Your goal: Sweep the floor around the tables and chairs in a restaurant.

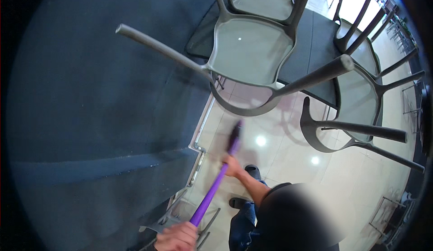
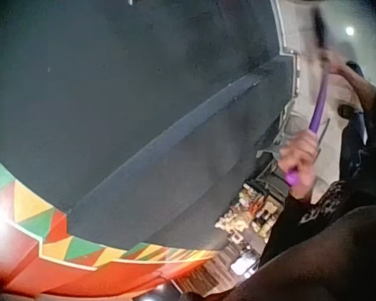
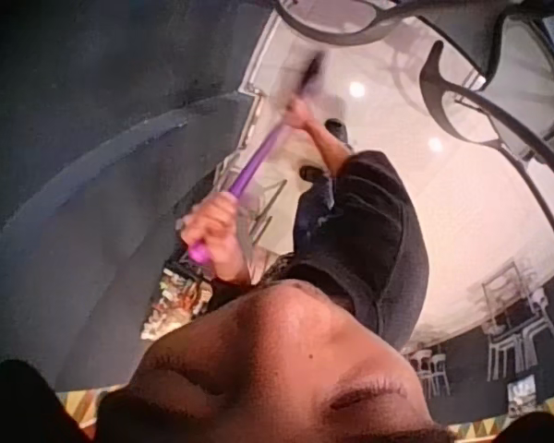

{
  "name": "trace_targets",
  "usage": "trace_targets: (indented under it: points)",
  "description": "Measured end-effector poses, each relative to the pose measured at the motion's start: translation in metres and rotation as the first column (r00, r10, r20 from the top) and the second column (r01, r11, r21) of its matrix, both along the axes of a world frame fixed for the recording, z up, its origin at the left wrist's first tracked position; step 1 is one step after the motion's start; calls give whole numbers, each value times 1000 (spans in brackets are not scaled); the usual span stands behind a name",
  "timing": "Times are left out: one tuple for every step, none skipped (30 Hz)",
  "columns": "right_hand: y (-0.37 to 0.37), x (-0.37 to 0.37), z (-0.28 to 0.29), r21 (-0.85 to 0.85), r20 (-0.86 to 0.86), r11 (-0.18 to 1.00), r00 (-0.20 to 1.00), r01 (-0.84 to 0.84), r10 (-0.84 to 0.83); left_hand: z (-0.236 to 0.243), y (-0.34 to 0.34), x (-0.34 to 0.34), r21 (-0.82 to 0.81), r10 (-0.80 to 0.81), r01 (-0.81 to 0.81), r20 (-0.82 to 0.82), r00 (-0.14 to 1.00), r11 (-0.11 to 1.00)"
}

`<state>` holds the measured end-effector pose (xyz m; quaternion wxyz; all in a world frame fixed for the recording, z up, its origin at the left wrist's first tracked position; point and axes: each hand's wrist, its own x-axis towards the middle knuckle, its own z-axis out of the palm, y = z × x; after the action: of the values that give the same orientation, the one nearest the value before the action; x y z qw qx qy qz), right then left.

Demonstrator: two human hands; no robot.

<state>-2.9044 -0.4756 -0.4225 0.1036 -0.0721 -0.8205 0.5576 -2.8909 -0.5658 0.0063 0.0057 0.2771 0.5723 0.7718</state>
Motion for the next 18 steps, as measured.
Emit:
trace_targets:
  points:
    - [27,32,-15,88,-7,994,998,63,-63,3,-6,-9,-131,42,-25,131,990,991]
    - [48,40,15,121,266,973,950,-198,160,1,-10,-15,-146,53,-36,115,992,989]
    - [64,58,24,80,353,991,933,-110,75,-4,-7,-16,-55,72,-62,204,976,997]
    - [67,59,39,81,358,992,932,-93,58,-7,-6,-17,27,82,-93,291,953,995]
    - [74,57,55,105,321,992,947,-69,32,-8,-26,-16,-525,224,-361,-307,925,771]
    - [69,59,67,121,289,992,957,-41,5,16,-25,-28,-333,58,-55,2,998,941]
    - [49,48,62,107,47,987,991,123,-128,27,-29,-48,-308,17,-208,-523,852,928]
    - [25,24,71,129,110,992,994,12,-26,51,-35,-48,-52,10,-25,-271,963,998]
    - [1,-2,91,91,49,994,997,-63,59,77,-23,-48,33,-17,27,-279,960,999]
    - [-18,-23,117,-62,-112,998,994,5,-11,91,-20,-41,42,-47,64,-325,945,997]
    - [-29,-48,111,-59,-90,993,991,-106,101,79,-16,-36,68,44,-19,-386,922,997]
    - [-39,-59,105,-156,-88,979,989,-134,121,63,-11,-30,103,137,-101,-439,888,989]
    - [-51,-71,80,-134,-101,986,991,-102,89,45,16,-27,-96,44,-102,-482,875,990]
    - [-46,-69,62,-129,-97,988,993,-80,68,31,39,-24,-292,-50,-120,-513,857,949]
    - [-40,-64,44,-127,-66,989,996,-72,64,15,29,-36,-334,-365,239,-395,843,912]
    - [-31,-53,24,-126,-28,990,997,-68,65,2,22,-37,-323,-373,255,-388,843,912]
    - [-18,-30,8,-67,67,997,997,-25,30,-5,12,-35,-240,-272,211,-260,927,948]
    - [-4,1,-3,-10,154,1000,988,3,-1,-9,2,-34,-171,-164,142,-118,979,975]
